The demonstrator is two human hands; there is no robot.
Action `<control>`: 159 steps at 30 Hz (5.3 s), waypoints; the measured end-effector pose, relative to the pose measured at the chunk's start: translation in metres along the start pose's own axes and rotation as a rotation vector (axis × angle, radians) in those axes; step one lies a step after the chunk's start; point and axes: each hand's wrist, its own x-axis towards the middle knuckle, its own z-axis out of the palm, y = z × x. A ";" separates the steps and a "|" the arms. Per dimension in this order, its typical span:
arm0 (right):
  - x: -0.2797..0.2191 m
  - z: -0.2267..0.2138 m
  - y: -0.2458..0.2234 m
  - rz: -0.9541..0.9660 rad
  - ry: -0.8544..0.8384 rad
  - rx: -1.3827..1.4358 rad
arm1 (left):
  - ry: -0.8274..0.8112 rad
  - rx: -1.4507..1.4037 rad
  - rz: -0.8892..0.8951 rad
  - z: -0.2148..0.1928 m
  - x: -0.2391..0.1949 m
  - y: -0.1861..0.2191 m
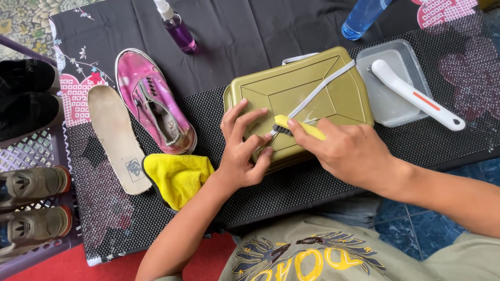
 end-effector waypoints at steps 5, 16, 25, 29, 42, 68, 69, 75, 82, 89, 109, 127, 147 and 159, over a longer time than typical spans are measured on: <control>0.001 0.005 0.004 -0.031 -0.026 -0.127 | -0.010 0.004 0.001 0.000 -0.001 -0.002; -0.001 0.015 0.019 -0.030 -0.057 -0.309 | -0.013 -0.009 -0.010 0.001 -0.001 -0.002; -0.006 0.018 0.033 0.016 -0.052 -0.382 | -0.018 -0.011 -0.015 0.000 0.000 -0.002; -0.009 0.019 0.039 0.044 -0.045 -0.421 | -0.014 -0.013 -0.013 0.001 0.000 -0.002; -0.013 0.022 0.058 0.105 -0.005 -0.486 | -0.003 -0.011 -0.007 0.002 0.000 -0.002; -0.001 0.008 0.004 0.013 -0.001 0.044 | -0.010 0.001 -0.012 0.001 0.000 -0.001; -0.001 0.010 0.004 0.012 -0.002 0.045 | -0.010 0.001 -0.013 0.002 0.000 -0.001; -0.001 0.011 0.005 -0.019 -0.036 -0.066 | -0.009 0.002 -0.011 0.001 0.000 -0.001; -0.004 0.017 0.015 -0.011 -0.049 -0.177 | -0.011 0.004 -0.012 0.001 0.000 -0.002; -0.005 0.020 0.030 0.030 -0.064 -0.289 | -0.012 0.002 -0.012 0.002 0.000 -0.002; -0.010 0.024 0.058 0.098 -0.043 -0.440 | -0.011 -0.008 -0.011 0.000 0.000 0.000; -0.002 0.002 0.003 0.044 0.040 -0.031 | -0.005 0.011 0.001 0.000 -0.001 0.000; 0.000 0.019 0.025 -0.007 -0.049 -0.308 | -0.016 -0.001 -0.007 0.002 -0.001 -0.003; -0.006 0.021 0.047 0.092 -0.054 -0.337 | -0.009 -0.007 -0.003 0.003 0.001 -0.001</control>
